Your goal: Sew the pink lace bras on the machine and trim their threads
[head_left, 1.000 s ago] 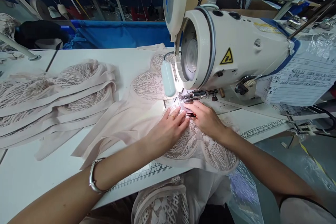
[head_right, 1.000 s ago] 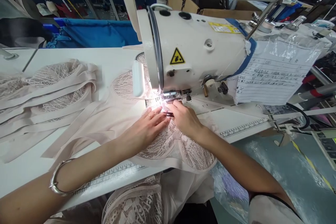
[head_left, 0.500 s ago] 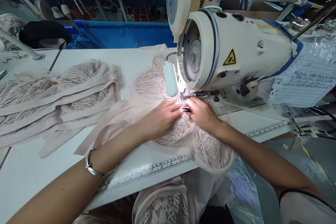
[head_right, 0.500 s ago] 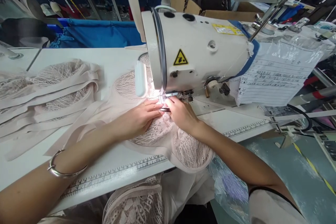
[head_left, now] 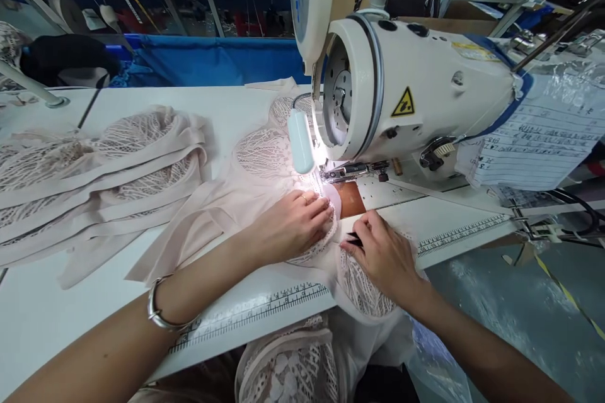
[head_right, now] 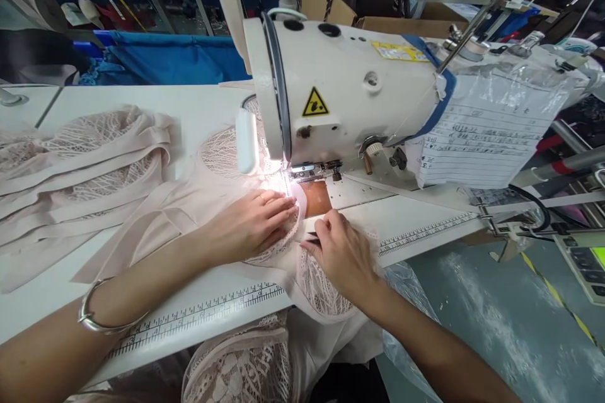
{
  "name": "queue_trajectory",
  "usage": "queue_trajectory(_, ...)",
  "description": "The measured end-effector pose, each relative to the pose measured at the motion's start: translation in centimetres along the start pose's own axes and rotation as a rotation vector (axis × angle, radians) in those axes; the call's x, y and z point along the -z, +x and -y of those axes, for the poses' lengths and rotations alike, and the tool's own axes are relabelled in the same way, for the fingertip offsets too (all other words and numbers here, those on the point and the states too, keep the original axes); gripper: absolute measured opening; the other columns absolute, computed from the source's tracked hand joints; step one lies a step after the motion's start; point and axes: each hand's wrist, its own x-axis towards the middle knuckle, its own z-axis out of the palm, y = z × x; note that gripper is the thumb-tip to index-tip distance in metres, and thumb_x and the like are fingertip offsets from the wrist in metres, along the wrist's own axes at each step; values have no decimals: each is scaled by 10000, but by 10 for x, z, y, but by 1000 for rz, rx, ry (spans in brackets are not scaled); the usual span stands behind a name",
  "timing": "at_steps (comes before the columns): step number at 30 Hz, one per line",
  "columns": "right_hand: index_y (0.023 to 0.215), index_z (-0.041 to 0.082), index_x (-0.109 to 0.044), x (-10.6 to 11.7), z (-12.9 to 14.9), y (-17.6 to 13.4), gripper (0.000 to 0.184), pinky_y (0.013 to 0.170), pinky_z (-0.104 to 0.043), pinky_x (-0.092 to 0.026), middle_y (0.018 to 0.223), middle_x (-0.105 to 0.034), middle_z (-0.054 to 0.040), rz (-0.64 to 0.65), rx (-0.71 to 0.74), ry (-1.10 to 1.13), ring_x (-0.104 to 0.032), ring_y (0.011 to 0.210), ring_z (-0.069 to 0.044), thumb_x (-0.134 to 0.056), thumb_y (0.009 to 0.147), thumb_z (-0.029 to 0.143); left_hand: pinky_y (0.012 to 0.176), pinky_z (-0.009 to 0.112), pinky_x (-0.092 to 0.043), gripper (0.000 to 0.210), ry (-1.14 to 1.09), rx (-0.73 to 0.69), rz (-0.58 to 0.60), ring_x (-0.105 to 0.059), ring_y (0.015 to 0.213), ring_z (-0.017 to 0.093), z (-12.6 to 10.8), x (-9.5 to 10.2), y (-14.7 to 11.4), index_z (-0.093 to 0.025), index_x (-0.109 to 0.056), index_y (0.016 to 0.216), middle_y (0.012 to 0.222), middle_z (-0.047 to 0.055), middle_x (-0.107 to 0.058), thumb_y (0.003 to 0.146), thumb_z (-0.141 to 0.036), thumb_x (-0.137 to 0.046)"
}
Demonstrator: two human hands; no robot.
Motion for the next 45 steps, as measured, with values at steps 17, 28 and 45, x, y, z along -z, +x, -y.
queue_trajectory(17,1491,334,-505,6,-32,74,738,565,-304,-186,690,-737,-6,410,101,-83,-532,570,-164,-573,787,123,914,433,-486,322,-86,-47,-132,-642,1061,264,7,-6,1,-129,-731,1041,1120,131,-726,1054,-267,-440)
queue_trajectory(28,1288,285,-696,1,-38,80,592,593,-285,-275,946,-802,-14,304,181,46,-672,770,-184,-548,752,80,1095,495,-292,492,98,-12,-111,-609,1139,288,10,-6,-5,-153,-645,1228,1082,108,-735,1080,-480,-309)
queue_trajectory(45,1259,267,-712,4,-43,90,526,584,-282,-348,1031,-791,-29,374,189,47,-673,797,-190,-504,829,45,1104,550,-242,597,113,80,-69,-551,1278,335,10,-5,-5,-148,-641,1221,1263,148,-683,1069,-555,-232)
